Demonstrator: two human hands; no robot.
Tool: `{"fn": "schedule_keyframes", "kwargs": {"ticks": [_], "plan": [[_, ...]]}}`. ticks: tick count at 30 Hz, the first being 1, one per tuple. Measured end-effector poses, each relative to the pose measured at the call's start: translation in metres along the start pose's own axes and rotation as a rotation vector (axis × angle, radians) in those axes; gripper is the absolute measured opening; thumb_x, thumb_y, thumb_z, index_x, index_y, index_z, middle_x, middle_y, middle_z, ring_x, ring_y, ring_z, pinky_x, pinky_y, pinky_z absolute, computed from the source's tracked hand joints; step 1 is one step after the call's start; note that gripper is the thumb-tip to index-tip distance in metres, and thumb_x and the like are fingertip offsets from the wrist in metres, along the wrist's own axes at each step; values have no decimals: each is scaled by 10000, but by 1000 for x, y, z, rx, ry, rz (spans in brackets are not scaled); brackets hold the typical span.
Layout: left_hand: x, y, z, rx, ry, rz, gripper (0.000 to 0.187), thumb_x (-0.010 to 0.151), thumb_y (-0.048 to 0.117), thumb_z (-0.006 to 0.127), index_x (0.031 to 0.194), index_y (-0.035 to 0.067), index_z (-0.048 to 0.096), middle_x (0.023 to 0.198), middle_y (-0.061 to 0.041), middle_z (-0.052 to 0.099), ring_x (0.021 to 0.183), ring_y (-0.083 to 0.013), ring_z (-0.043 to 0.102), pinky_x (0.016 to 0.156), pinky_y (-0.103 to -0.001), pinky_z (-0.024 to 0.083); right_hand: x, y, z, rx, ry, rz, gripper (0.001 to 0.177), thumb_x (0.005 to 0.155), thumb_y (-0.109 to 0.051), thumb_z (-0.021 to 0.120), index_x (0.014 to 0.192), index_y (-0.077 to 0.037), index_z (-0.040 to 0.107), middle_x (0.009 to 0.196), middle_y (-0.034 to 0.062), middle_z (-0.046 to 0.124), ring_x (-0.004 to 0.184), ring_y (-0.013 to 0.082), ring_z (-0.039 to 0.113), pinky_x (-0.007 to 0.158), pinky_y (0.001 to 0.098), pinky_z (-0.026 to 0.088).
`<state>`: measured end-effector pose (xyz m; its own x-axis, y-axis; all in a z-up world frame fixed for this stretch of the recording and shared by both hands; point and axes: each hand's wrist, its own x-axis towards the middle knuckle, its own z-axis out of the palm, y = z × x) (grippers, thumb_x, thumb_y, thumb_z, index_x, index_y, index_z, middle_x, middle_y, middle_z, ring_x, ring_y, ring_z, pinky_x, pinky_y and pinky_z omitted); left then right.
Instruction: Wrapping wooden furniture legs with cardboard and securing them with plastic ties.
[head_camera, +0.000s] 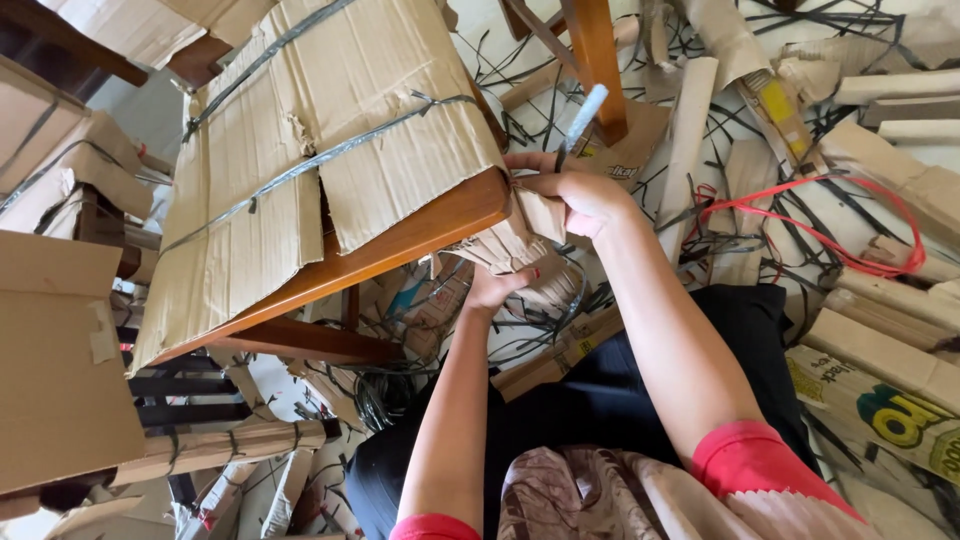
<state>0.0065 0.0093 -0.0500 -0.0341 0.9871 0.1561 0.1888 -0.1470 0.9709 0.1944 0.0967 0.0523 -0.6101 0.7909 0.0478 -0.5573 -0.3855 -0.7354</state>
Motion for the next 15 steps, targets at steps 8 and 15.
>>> {"fn": "schedule_keyframes", "kwargs": {"ticks": [8,15], "plan": [[-20,3,12,-19,75,1,959,578,124,988,1394,-70,523,1382,-279,590,1335,-318,482,1124,-579,384,2,1,-25,157,8,-63,493,900,-23,685,1369,90,580,1003,128,719,829,215,746,776,367,626],[-51,86,51,338,766,721,1157,670,160,1004,1491,67,194,1495,-164,246,1478,-291,220,1232,-446,96,-40,-9,24,-392,254,-494,154,1015,-178,691,1117,-65,673,930,63,626,845,152,624,774,244,487]]}}
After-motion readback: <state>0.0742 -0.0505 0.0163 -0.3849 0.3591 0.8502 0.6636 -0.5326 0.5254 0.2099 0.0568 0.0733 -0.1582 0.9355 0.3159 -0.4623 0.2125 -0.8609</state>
